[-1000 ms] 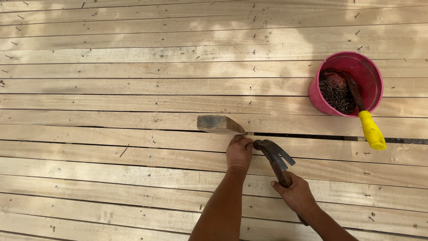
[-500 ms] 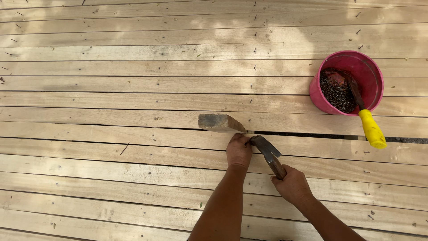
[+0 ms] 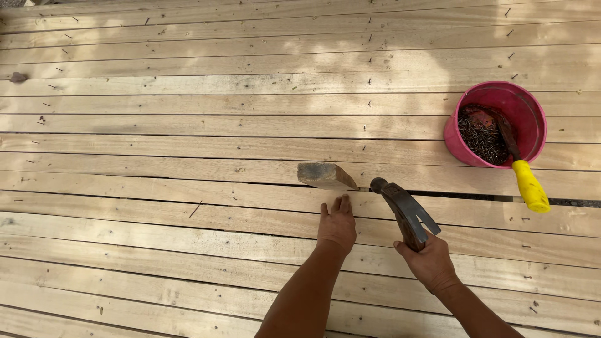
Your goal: The person repeatedly hammers nails into a wooden plank using a hammer and a small wooden block. They pick up nails from a pink bucket and drive them into the wood, moving along the plank as they work.
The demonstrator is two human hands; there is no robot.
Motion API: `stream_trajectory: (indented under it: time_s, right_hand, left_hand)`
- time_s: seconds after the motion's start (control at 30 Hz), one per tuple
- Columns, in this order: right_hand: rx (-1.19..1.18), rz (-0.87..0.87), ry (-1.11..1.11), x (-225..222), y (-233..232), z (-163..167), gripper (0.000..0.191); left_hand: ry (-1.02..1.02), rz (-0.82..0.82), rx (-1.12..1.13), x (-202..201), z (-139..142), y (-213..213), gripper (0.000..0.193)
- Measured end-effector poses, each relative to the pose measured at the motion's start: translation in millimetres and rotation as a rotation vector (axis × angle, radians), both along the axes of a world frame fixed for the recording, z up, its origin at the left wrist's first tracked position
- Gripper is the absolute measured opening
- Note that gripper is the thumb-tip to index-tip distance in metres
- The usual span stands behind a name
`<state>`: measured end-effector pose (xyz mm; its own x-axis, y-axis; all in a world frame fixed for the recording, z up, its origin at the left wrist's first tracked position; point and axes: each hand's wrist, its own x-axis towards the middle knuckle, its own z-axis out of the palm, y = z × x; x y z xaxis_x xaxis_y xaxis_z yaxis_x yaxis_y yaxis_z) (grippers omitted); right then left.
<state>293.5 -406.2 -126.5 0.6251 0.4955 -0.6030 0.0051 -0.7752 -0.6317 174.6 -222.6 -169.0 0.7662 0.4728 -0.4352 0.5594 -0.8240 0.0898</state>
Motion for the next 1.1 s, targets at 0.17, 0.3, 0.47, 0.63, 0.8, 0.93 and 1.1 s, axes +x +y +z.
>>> stream_trajectory:
  time_s: [0.17, 0.3, 0.47, 0.63, 0.8, 0.93, 1.1]
  right_hand:
    - [-0.302, 0.102, 0.083, -2.0, 13.7, 2.4, 0.027]
    - [-0.356, 0.133, 0.094, 0.6, 25.4, -1.5, 0.028]
    - [-0.011, -0.015, 0.012, -3.4, 13.5, -9.2, 0.034]
    - [-0.335, 0.117, 0.086, -1.8, 24.9, -17.4, 0.028]
    - [-0.192, 0.041, 0.063, -5.9, 16.4, -17.8, 0.03]
    - [-0.284, 0.052, 0.116, -7.0, 10.3, -19.7, 0.026]
    - [-0.235, -0.056, 0.232, -4.0, 2.1, -12.3, 0.022]
  left_hand:
    - [0.174, -0.004, -0.059, 7.2, 8.2, -5.0, 0.076]
    - [0.233, 0.015, -0.114, 9.8, 13.8, 0.2, 0.074]
    - [0.188, 0.038, -0.142, 13.1, 12.5, 4.0, 0.071]
    - [0.193, 0.036, -0.154, 14.9, 14.5, 5.6, 0.071]
    - [0.158, 0.054, -0.16, 14.1, 19.1, 5.6, 0.071]
    - [0.208, 0.075, -0.208, 17.5, 15.9, 6.9, 0.075]
    - [0.021, 0.05, -0.215, 9.0, 19.8, 14.2, 0.058]
